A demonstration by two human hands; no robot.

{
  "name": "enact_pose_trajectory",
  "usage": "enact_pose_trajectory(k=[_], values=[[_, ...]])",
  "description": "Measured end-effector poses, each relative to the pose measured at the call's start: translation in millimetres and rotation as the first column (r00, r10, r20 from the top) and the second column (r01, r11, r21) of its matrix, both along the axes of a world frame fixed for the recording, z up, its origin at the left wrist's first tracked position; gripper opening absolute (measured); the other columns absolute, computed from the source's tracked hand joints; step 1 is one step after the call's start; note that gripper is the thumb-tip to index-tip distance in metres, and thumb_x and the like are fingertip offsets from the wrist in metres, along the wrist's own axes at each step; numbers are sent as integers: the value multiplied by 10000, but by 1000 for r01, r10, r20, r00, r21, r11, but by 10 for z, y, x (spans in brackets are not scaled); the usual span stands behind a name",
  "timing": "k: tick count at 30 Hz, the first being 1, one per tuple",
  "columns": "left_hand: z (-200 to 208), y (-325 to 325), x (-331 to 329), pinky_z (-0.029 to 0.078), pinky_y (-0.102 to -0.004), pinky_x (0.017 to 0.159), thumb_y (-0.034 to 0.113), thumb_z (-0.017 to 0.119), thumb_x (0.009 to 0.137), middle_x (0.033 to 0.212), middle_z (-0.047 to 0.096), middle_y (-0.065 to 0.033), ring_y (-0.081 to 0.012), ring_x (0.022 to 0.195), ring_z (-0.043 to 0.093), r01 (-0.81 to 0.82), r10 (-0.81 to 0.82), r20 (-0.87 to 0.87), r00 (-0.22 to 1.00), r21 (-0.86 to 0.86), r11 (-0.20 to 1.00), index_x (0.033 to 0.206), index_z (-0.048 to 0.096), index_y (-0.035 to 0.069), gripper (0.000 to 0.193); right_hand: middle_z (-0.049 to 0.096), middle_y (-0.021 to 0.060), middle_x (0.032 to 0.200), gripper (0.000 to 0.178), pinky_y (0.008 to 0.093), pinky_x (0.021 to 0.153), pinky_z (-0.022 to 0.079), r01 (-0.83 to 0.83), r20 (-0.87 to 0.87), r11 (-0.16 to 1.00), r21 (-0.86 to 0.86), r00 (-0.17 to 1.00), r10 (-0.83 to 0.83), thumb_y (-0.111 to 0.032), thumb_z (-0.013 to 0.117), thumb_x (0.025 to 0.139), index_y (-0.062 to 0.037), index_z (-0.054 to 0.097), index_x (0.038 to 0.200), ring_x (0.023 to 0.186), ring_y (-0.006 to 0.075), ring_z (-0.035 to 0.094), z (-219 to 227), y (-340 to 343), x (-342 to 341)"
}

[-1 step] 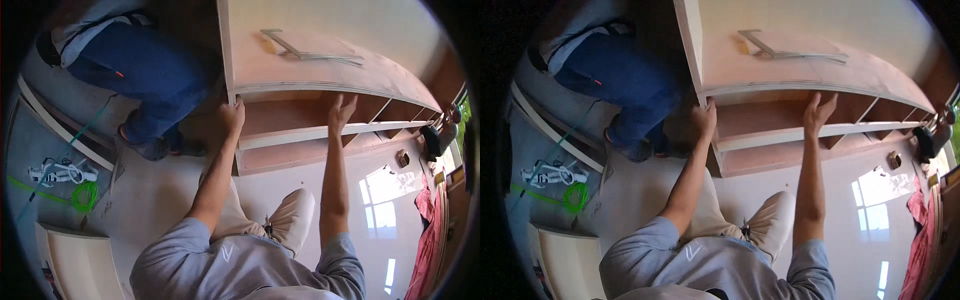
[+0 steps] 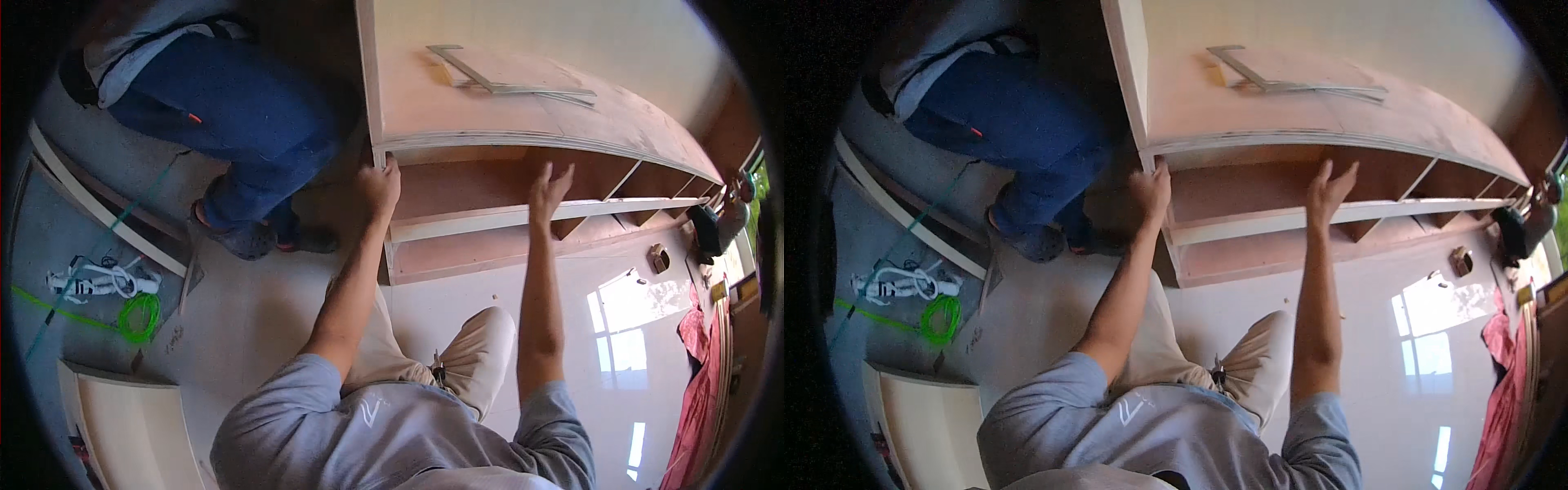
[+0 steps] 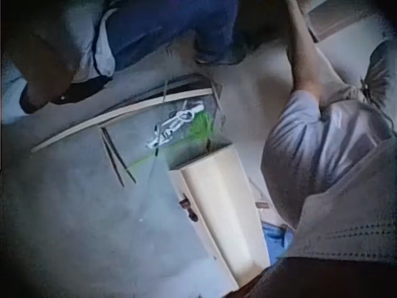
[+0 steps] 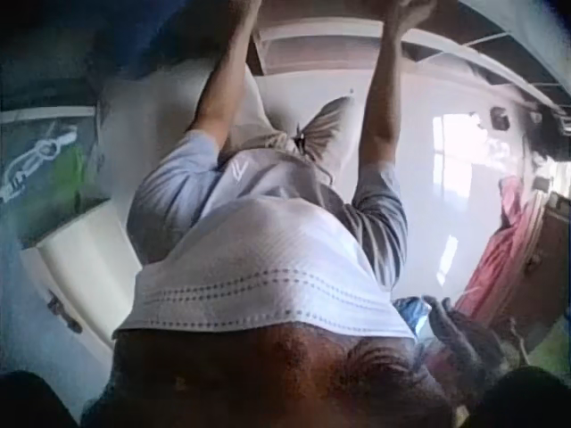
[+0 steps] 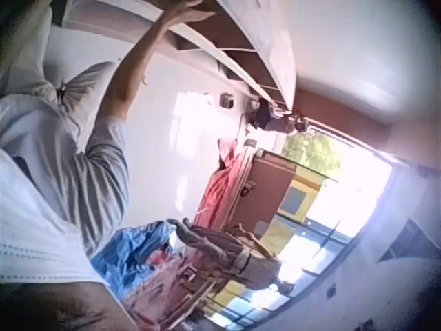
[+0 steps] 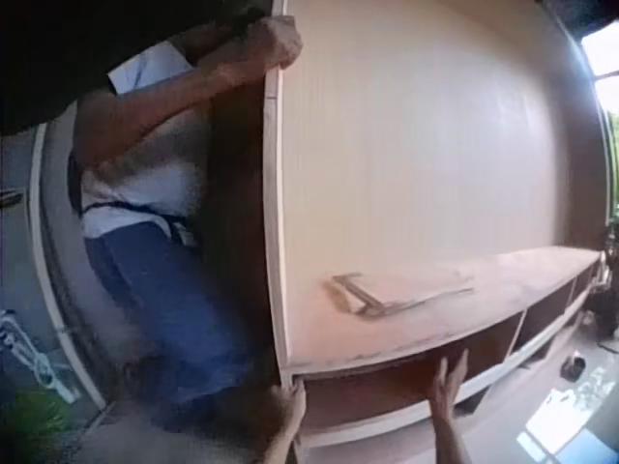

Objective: The person assists others in positioning a wooden cabinet along a wall, checks alignment using an L-square ruler, and installs a trim strip onto the cabinet edge by pressing it by hand and tapping it with a rubber mallet.

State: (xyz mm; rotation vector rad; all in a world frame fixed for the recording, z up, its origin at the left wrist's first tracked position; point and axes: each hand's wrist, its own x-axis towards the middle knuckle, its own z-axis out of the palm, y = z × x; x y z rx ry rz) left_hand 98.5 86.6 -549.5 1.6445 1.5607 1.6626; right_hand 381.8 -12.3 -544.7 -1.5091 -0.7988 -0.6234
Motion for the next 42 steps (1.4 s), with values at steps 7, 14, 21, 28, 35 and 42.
enact_pose_trajectory(k=[7,14,21,28,35,42], values=[[-448,-345,-234,431,-426,535,329,604,766,620,563,-238,-344,633,603,195,-198,2,980,-185,963,683,544,-50,392,233,189,1393,582,514,1039,164,-181,-108,397,-900,974,199,-429,357,900,-39,294,1327,1314,349,132,-1031,-274,-1043],[-875,-798,-324,433,-427,641,231,520,854,747,583,-216,-401,734,558,236,-259,-86,962,-217,947,853,476,-5,240,203,149,1415,616,571,1025,130,-60,38,407,-911,972,230,-533,224,891,-118,294,1341,1333,338,34,-1009,-319,-1037],[-1026,-665,-307,404,-409,564,206,513,846,656,513,-222,-383,656,542,269,-281,-111,953,-112,957,790,433,-9,237,171,133,1429,625,563,1016,178,-135,-49,376,-917,973,227,-546,236,884,-121,300,1338,1336,326,25,-964,-309,-1014],[-1007,-667,-390,412,-460,614,206,515,838,717,539,-243,-431,744,535,271,-293,-90,952,-200,942,833,453,-20,234,177,133,1426,619,542,1014,205,-145,-60,352,-925,969,241,-538,238,886,-120,297,1339,1335,327,30,-942,-279,-1066],[-1153,-708,-428,434,-410,755,194,548,815,949,548,-295,-411,937,532,314,-330,-80,940,-170,934,1108,456,-61,399,219,128,1399,594,535,977,281,-78,23,375,-924,966,259,-528,245,890,-116,327,1310,1324,339,82,-1040,-266,-1013],[-1164,-808,-394,428,-395,842,239,557,817,1117,498,-297,-404,1029,504,370,-379,-14,925,-190,909,1208,384,-84,536,214,113,1401,599,544,980,270,-108,-23,341,-934,970,243,-546,260,879,-138,330,1311,1330,330,43,-1066,-223,-937]])
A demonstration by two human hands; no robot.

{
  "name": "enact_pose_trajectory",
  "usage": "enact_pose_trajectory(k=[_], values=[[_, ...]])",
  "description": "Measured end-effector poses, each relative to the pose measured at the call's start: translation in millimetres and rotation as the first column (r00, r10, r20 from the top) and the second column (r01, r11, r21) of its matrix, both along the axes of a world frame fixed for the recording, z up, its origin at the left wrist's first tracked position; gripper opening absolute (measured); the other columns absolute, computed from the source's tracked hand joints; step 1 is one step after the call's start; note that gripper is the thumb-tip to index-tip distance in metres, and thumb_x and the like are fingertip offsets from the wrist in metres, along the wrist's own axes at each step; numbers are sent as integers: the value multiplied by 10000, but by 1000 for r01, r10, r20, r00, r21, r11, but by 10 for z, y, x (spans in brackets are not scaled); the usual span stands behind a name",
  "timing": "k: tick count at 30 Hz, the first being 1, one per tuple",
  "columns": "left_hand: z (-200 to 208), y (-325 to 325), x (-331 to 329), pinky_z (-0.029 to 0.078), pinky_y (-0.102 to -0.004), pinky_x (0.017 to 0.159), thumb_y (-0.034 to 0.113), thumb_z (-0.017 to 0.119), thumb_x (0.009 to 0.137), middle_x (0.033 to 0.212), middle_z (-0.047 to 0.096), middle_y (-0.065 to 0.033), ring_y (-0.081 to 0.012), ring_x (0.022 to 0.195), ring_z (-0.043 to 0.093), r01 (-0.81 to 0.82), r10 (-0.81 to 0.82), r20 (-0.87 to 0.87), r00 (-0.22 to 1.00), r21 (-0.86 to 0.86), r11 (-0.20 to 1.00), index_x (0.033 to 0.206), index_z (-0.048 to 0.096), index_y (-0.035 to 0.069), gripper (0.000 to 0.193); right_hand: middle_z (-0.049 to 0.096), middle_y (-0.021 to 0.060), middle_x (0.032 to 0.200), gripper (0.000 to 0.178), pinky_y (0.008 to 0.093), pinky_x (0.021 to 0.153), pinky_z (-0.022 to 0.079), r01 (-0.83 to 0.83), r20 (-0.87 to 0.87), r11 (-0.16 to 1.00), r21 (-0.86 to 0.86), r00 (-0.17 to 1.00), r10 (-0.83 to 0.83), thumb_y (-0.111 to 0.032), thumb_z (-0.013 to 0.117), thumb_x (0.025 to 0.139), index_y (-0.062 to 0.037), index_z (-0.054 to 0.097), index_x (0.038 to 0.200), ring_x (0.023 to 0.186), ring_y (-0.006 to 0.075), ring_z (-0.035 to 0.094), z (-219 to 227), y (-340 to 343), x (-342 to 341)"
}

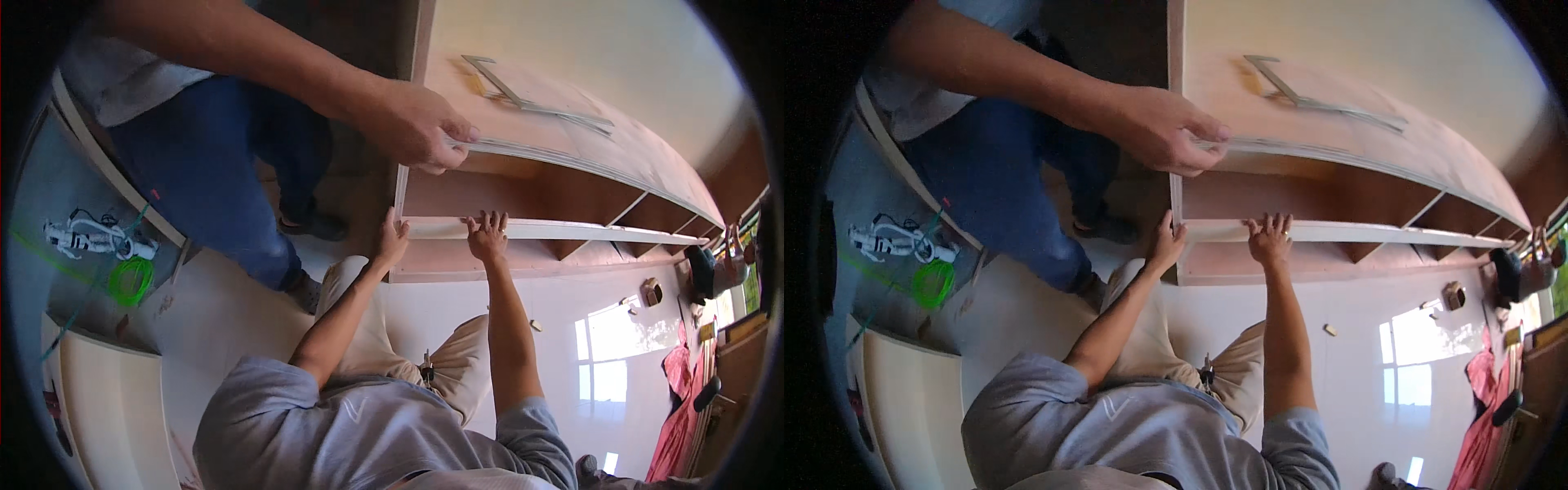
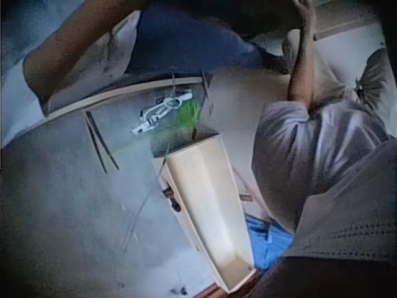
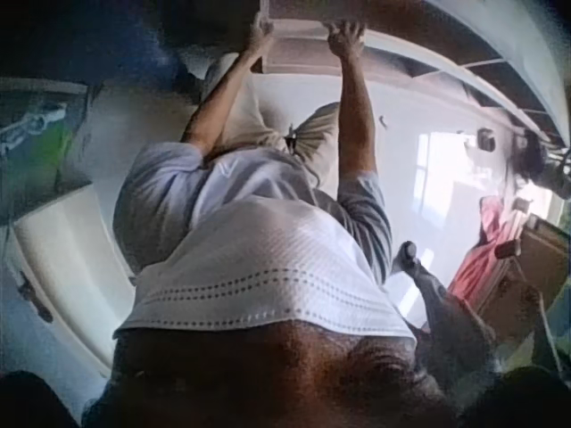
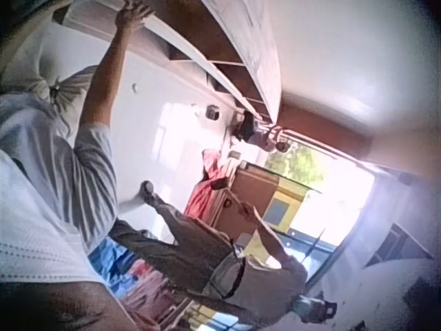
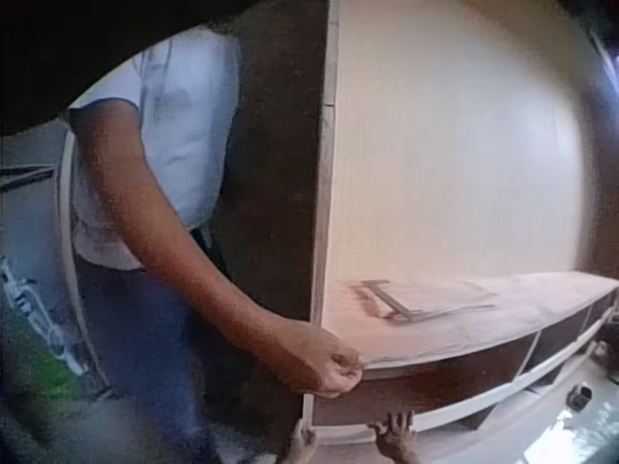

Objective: The person assists others in positioning a wooden cabinet along a wall, checks alignment using an L-square ruler, and installs a trim strip onto the cabinet edge by pressing it by hand and tapping it with a rubber mallet.

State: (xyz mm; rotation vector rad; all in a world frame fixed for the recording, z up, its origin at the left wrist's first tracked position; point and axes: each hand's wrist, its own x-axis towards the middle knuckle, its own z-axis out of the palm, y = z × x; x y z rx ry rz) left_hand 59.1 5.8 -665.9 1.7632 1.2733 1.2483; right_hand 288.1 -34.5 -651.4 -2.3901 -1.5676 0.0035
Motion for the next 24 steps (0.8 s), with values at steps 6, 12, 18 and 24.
enact_pose_trajectory(k=[6,12,18,24], values=[[208,56,59,434,-410,825,305,562,815,1081,514,-293,-408,1005,511,-69,67,24,997,145,987,1180,409,-63,540,214,125,1397,580,539,983,268,-6,21,1000,-2,1000,6,-528,274,884,-128,342,1299,1331,327,43,6,9,9],[286,226,62,446,-426,742,230,517,850,964,553,-279,-409,914,543,-66,48,-188,981,-93,993,1081,456,-65,380,395,202,1213,507,515,976,275,-81,101,981,174,993,64,-483,310,896,-53,470,1110,1221,430,238,-101,51,30],[-82,370,184,412,-457,582,210,520,841,711,534,-226,-394,691,550,-109,151,-159,976,244,964,863,452,-34,254,309,175,1316,558,545,945,322,-105,251,994,-41,962,112,-500,267,898,-57,391,1214,1290,388,154,-328,165,240],[-5,460,360,418,-429,582,272,542,838,667,519,-206,-355,625,535,-106,101,53,993,108,988,775,454,-24,315,504,183,1042,448,486,967,250,-202,294,944,259,948,122,-419,338,902,-26,507,1035,1078,392,361,-477,113,295]])
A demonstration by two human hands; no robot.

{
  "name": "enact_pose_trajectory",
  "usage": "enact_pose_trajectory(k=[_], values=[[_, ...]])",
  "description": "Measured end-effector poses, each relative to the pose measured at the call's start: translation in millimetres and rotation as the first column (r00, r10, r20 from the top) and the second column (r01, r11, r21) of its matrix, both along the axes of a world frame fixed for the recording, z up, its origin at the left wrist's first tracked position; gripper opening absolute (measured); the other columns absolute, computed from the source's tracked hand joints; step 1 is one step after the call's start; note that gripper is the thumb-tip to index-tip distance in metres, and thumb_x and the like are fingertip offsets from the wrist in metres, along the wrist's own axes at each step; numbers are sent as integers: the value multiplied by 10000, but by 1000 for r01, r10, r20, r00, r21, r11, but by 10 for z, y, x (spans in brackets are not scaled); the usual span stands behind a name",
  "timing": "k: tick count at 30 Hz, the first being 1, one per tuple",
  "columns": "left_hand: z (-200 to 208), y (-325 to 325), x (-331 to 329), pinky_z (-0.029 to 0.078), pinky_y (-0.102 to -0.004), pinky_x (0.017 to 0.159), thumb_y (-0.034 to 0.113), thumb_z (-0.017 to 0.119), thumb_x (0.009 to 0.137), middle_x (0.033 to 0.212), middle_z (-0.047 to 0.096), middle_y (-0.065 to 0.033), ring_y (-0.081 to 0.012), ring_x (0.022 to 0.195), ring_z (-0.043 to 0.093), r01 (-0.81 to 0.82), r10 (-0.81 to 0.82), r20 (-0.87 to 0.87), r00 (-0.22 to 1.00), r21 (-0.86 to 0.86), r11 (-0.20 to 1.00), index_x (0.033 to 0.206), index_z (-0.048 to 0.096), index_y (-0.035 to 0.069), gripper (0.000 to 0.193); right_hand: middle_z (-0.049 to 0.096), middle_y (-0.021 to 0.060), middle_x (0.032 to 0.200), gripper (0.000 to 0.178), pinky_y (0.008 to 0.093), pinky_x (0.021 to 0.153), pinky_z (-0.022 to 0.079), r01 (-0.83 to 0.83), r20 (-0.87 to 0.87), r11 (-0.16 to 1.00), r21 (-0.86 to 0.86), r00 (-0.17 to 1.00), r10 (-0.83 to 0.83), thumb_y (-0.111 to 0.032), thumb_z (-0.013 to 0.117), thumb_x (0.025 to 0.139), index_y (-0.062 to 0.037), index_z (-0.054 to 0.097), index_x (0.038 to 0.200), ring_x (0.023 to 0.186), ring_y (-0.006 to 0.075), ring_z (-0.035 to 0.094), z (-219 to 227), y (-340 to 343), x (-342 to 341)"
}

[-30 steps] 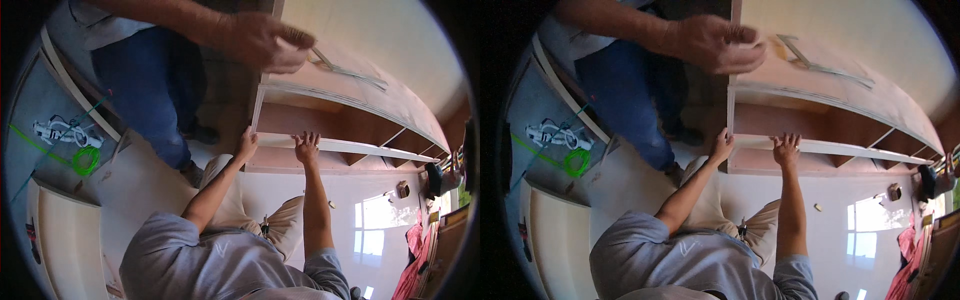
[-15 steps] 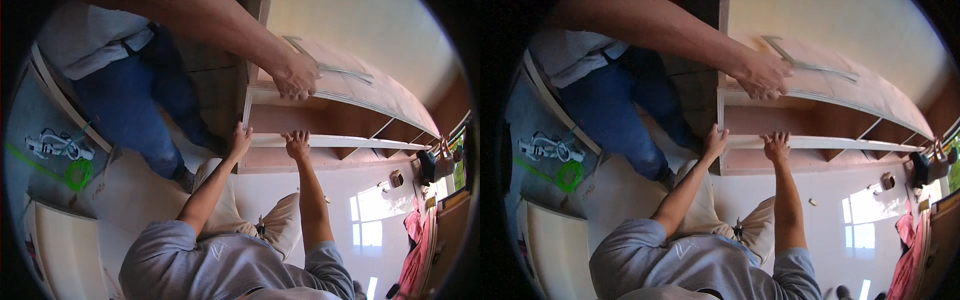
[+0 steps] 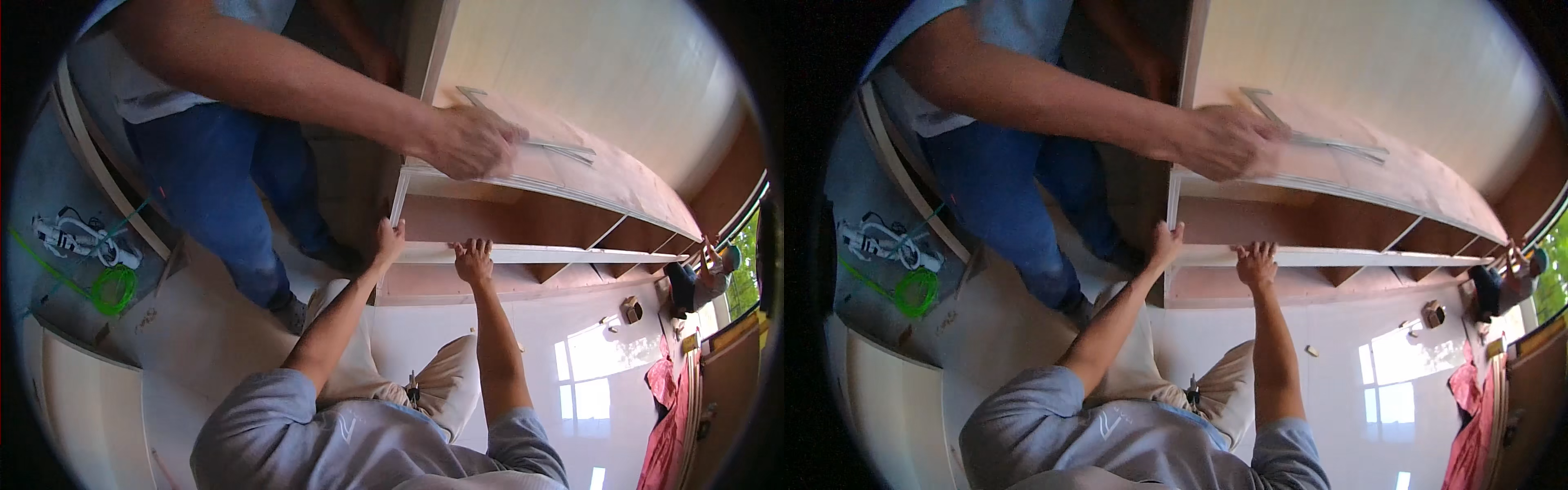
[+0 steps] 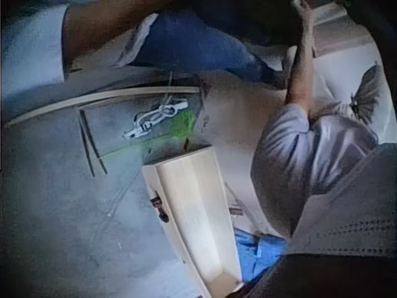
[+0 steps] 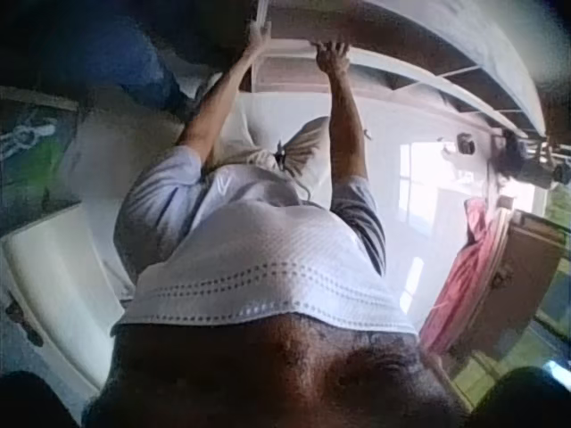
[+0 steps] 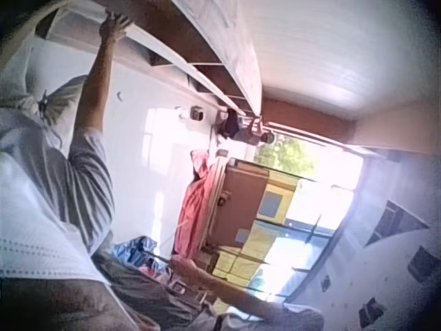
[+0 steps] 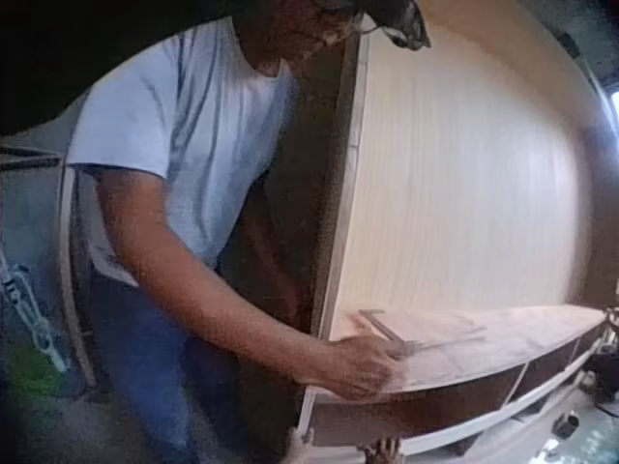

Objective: The person assists others in positioning a wooden cabinet along a wall, checks alignment using an L-square ruler, and installs a trim strip onto the cabinet edge by pressing it by hand and tapping it with a rubber mallet.

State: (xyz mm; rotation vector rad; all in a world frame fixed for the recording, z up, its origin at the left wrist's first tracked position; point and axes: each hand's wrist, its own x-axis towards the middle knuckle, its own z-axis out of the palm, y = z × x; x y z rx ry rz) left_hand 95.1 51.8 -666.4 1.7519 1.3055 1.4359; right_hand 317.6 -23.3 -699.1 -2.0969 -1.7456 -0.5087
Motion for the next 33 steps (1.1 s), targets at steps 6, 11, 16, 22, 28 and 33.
enact_pose_trajectory(k=[6,11,16,22,28,33], values=[[84,10,-86,409,-435,548,266,549,838,636,518,-206,-353,623,552,-7,5,-34,999,-42,999,749,453,-25,320,512,185,1035,437,485,948,262,2,1,997,78,1000,-3,-402,356,902,-5,510,999,1050,386,380,153,-13,-119],[78,0,-49,408,-409,514,225,535,853,625,517,-179,-289,579,558,19,-21,68,997,32,999,762,433,-24,284,496,195,1065,458,489,960,269,-7,-72,999,-33,997,5,-420,353,900,-2,507,1006,1082,408,362,173,12,-64],[-40,97,-69,404,-388,488,204,550,841,621,519,-159,-254,558,557,16,-16,61,998,-3,1000,760,436,-23,266,490,200,1048,456,468,959,266,9,-3,999,35,1000,-9,-422,356,901,-6,506,1013,1072,388,366,197,6,-135],[-68,128,-60,410,-380,490,145,559,815,640,530,-172,-273,584,571,16,-15,102,995,-8,1000,756,440,-22,213,510,190,997,421,466,928,285,-33,-29,997,67,999,35,-398,382,898,-7,512,984,1028,375,387,229,-3,-166],[109,20,-97,415,-394,505,203,574,823,629,526,-185,-304,580,571,-14,14,2,1000,-48,999,731,441,-25,279,520,176,979,400,461,914,294,-58,-5,996,73,998,59,-382,393,895,-7,514,961,1007,367,394,200,-1,-137],[193,-58,-103,389,-407,493,203,566,830,598,496,-189,-299,539,528,5,-5,33,999,-25,1000,709,421,-23,295,505,180,1009,386,462,902,304,-31,15,993,118,999,29,-383,403,892,-19,511,957,1011,367,385,208,-29,-157]])
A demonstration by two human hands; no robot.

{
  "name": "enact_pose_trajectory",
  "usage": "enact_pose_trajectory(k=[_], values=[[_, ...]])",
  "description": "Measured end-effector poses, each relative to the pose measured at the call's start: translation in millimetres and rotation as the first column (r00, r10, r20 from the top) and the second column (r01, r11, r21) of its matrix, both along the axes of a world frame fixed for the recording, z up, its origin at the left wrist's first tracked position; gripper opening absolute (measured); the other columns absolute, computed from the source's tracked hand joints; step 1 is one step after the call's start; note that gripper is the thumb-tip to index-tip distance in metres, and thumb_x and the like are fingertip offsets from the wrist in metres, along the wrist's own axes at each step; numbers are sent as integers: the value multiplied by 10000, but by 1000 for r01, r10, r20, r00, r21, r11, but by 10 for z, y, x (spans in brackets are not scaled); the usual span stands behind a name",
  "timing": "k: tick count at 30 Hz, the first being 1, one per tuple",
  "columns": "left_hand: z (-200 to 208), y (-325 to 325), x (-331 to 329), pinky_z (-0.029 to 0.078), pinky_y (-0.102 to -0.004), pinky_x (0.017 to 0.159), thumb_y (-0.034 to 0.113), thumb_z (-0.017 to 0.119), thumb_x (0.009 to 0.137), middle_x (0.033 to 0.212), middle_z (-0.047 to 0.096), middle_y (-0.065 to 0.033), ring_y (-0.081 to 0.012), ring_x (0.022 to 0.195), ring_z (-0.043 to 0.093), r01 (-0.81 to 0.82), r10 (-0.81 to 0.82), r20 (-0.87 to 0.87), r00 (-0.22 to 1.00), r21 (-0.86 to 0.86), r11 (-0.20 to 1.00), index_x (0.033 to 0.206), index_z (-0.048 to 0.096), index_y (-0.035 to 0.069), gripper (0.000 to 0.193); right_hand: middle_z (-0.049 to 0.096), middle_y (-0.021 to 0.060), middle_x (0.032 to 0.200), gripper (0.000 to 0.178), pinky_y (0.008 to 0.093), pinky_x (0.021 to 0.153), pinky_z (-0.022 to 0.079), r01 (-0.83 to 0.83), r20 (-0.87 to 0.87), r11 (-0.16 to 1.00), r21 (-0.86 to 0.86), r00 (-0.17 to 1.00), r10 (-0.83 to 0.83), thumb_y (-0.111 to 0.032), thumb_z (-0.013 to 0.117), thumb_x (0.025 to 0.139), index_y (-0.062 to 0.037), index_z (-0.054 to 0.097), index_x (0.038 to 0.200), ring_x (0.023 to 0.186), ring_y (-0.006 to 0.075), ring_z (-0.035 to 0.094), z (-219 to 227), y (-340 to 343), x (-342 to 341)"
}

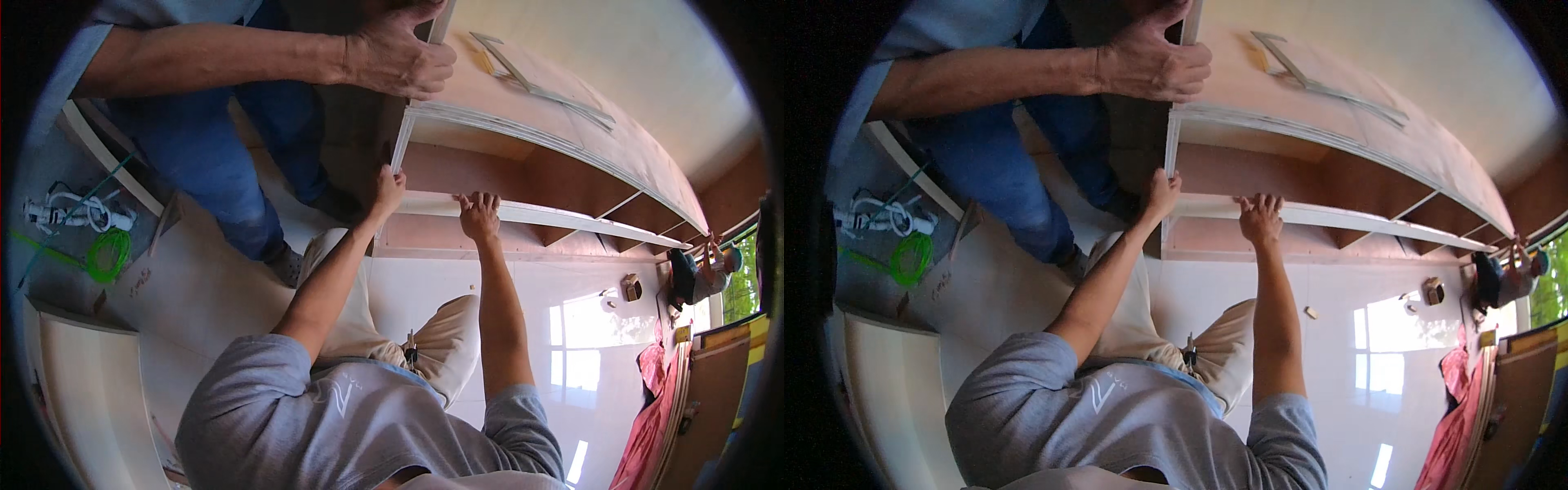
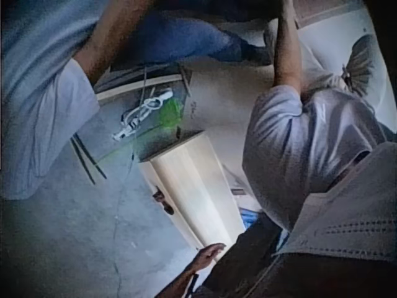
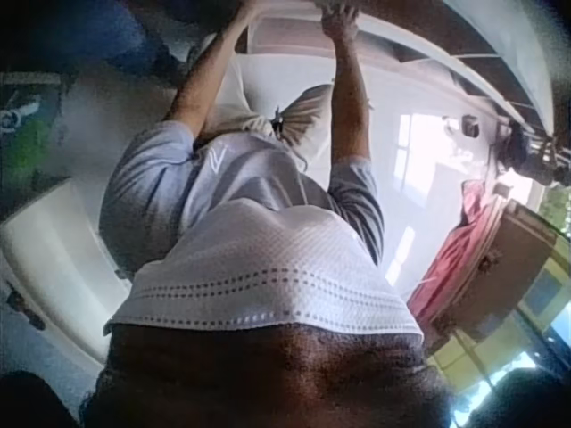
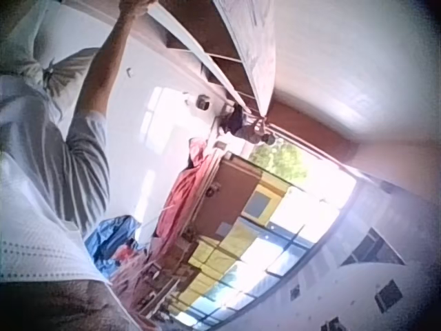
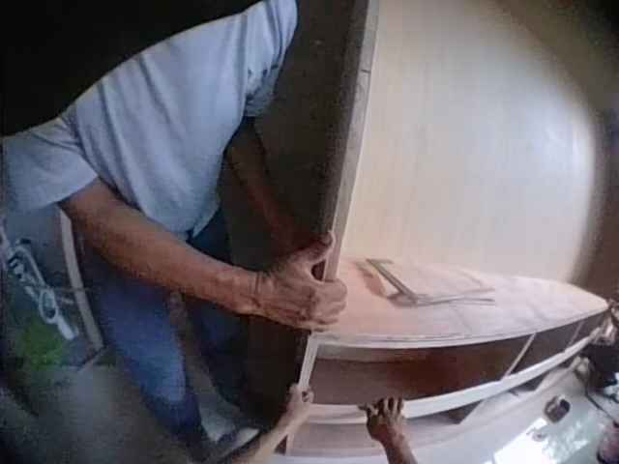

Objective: The person assists others in positioning a wooden cabinet along a wall, checks alignment using an L-square ruler, and installs a trim strip onto the cabinet edge by pressing it by hand and tapping it with a rubber mallet.

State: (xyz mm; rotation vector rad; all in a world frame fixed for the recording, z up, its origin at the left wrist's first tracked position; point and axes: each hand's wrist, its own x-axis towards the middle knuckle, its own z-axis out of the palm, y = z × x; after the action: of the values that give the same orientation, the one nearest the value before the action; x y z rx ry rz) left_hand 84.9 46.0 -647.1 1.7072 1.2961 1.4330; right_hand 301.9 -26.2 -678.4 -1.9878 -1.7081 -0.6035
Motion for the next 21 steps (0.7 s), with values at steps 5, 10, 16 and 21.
enact_pose_trajectory(k=[5,10,16,21], values=[[-102,51,24,379,-400,489,196,573,826,584,483,-183,-268,514,501,8,-12,98,995,44,999,711,418,-24,293,495,188,1014,383,461,896,313,-19,-59,998,-59,998,16,-382,408,890,-19,499,969,1020,369,378,78,-15,-39],[-166,115,23,402,-413,508,207,562,830,618,507,-214,-334,577,549,-38,37,25,999,51,998,726,429,-28,289,445,195,1113,460,481,910,341,20,-107,976,-217,993,-44,-441,343,894,-28,477,1046,1131,385,295,147,-14,-56],[-76,70,-14,428,-431,540,232,548,834,694,548,-258,-396,682,580,-15,15,-54,998,-5,1000,750,458,-42,300,395,213,1218,524,509,918,375,55,-118,941,-334,988,-100,-487,307,894,-39,453,1124,1245,412,220,178,-44,-43],[-8,37,-92,423,-426,528,231,553,826,708,554,-263,-384,685,584,22,-25,-57,998,-60,998,748,464,-46,300,390,216,1220,520,515,916,374,30,-154,938,-346,984,-89,-485,314,893,-42,445,1132,1238,419,235,243,-49,-93]])
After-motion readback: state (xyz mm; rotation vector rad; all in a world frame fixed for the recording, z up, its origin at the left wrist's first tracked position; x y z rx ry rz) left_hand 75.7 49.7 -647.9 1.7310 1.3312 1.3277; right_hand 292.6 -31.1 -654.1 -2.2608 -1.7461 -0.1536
